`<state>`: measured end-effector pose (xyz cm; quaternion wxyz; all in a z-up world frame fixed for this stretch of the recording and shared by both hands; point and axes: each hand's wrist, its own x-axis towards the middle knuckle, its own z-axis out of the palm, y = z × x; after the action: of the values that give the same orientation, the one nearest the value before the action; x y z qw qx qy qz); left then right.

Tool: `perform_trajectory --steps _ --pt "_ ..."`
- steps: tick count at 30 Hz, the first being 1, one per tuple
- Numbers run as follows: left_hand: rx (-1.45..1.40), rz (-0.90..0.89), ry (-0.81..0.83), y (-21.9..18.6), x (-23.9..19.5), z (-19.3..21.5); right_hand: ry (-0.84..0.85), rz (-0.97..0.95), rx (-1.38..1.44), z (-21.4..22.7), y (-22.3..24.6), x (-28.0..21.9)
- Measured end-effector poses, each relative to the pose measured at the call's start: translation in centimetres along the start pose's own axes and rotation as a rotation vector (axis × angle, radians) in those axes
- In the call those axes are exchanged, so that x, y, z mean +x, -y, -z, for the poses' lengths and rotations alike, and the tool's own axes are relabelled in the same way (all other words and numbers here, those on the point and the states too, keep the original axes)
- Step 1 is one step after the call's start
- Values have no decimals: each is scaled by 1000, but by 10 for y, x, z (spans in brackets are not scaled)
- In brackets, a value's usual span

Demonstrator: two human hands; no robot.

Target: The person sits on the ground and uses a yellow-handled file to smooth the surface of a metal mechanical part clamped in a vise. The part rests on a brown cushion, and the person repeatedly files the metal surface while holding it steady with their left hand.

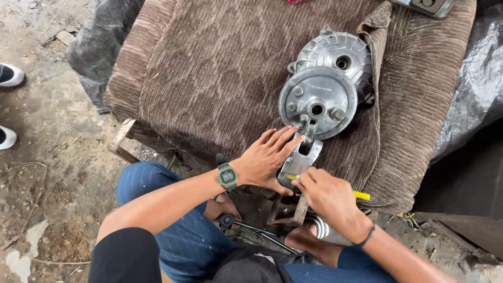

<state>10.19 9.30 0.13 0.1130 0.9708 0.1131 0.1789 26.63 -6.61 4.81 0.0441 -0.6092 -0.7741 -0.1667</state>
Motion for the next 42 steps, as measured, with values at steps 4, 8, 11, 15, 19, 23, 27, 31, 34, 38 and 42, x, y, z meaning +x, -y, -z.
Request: perform_trajectory --steps 4,8,11,15,19,23,27,31,34,38,42 --pt "-20 16 31 -2 -1 -1 13 -19 -207 -6 -28 5" --pt "9 -21 17 1 4 2 34 -8 -122 -34 -27 -9" --pt "-15 -14 23 1 2 2 29 -5 -145 -13 -27 4" --pt "9 -33 14 4 2 1 12 23 -39 3 -11 6" --pt "-2 -10 4 2 2 -2 23 -48 -1 6 -29 10" --pt "13 -32 -12 4 4 0 57 78 -50 -18 -28 2" --pt "-10 -33 -8 5 3 2 -1 65 -129 0 -17 10" --pt "-31 -22 -2 5 2 -2 8 131 -14 -16 -25 2" --pt "-25 -24 -8 -1 0 -1 23 -22 -8 10 -24 10" --pt "-34 -39 -18 4 3 0 40 56 81 13 -20 19" --pt "-37 -31 -23 4 1 -1 13 41 -49 -13 -19 5"
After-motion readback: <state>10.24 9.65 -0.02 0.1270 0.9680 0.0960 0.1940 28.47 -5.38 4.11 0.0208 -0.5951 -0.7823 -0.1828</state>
